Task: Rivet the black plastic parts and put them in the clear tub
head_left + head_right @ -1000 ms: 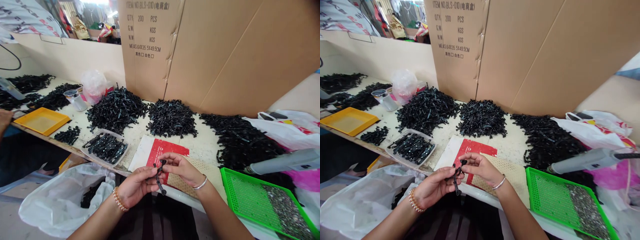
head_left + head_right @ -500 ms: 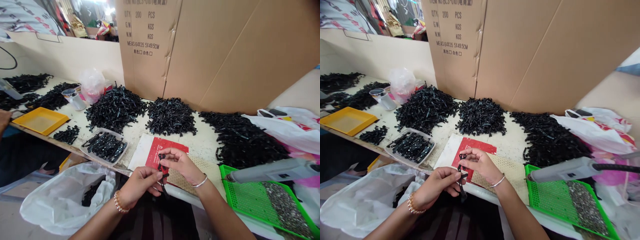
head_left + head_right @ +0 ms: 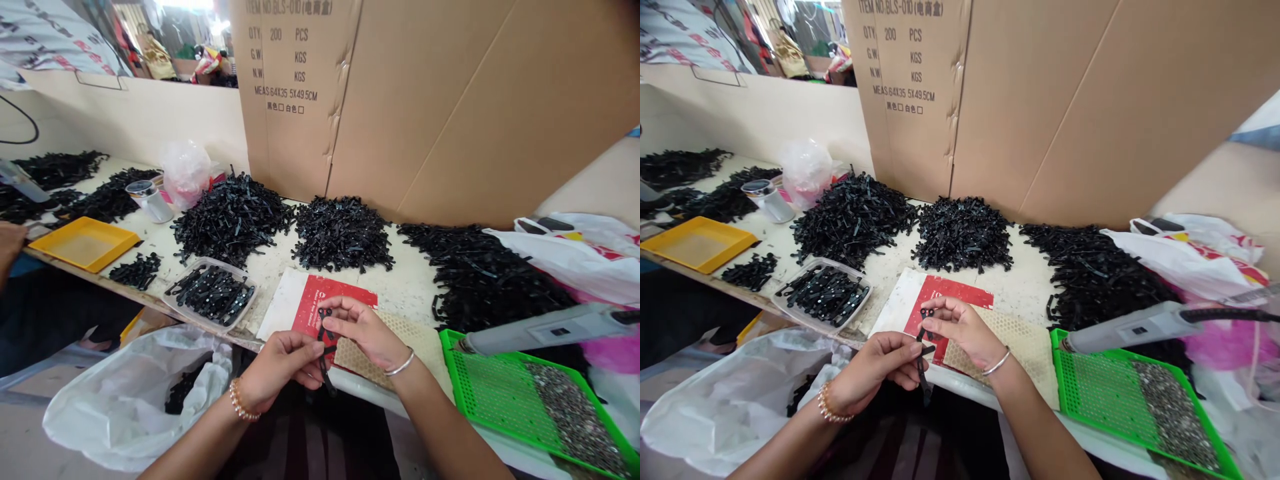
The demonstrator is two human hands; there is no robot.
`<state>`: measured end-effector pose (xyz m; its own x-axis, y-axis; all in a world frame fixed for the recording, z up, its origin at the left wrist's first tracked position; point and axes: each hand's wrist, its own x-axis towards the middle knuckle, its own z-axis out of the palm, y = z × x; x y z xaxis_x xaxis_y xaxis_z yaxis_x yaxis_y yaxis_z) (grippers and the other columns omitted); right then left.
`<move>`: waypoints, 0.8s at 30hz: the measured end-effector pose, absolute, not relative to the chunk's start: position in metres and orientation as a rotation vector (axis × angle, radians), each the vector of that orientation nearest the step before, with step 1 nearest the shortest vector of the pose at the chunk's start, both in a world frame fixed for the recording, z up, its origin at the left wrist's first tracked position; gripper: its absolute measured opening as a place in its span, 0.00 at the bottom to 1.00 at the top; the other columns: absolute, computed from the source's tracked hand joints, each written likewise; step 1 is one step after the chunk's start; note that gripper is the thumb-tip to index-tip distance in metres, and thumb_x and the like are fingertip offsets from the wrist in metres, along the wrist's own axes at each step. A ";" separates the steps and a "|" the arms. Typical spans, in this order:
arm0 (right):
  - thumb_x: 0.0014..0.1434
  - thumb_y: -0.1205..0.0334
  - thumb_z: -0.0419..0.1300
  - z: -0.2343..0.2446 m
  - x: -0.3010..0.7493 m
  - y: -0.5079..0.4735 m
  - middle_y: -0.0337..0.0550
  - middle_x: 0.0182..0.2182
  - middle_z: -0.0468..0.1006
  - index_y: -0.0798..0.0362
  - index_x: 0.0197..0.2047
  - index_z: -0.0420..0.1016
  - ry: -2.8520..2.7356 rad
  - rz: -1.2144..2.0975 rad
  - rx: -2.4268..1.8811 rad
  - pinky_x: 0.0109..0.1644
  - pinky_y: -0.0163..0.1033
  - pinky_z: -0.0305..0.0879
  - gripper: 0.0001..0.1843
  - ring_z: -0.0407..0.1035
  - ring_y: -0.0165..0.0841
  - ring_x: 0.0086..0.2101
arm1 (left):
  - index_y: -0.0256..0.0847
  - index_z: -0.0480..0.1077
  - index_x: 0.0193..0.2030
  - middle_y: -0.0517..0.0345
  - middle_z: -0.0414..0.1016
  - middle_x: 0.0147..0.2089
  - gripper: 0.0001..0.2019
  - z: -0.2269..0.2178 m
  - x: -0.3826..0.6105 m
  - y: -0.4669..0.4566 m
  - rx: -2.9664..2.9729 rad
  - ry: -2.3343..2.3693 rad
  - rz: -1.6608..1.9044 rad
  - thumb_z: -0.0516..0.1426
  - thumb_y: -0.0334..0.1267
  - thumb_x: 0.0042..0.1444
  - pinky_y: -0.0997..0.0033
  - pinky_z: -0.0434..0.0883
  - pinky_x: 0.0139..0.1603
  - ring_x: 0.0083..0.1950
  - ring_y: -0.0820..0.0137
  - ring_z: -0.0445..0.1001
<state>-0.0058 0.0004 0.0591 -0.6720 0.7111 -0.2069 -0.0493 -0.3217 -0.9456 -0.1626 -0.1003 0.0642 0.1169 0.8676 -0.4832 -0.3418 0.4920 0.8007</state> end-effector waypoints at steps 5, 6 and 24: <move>0.48 0.57 0.72 0.057 -0.005 -0.001 0.36 0.27 0.74 0.53 0.42 0.75 -1.365 2.085 -0.825 0.34 0.33 0.66 0.20 0.67 0.26 0.26 | 0.33 0.74 0.29 0.53 0.77 0.25 0.21 0.061 -0.163 -0.099 0.555 1.118 0.944 0.67 0.51 0.42 0.78 0.73 0.26 0.24 0.74 0.74; 0.48 0.57 0.72 0.057 -0.005 -0.001 0.36 0.27 0.74 0.53 0.43 0.75 -1.362 2.086 -0.821 0.34 0.33 0.66 0.20 0.68 0.26 0.26 | 0.33 0.73 0.29 0.53 0.77 0.24 0.21 0.060 -0.162 -0.098 0.557 1.121 0.940 0.67 0.52 0.41 0.78 0.73 0.26 0.23 0.74 0.74; 0.52 0.58 0.67 0.060 0.003 0.000 0.42 0.41 0.75 0.50 0.47 0.72 -1.673 1.869 -0.805 0.47 0.39 0.68 0.18 0.70 0.32 0.41 | 0.32 0.76 0.32 0.55 0.75 0.27 0.21 0.052 -0.162 -0.097 0.586 1.186 1.037 0.67 0.52 0.43 0.78 0.73 0.26 0.24 0.76 0.72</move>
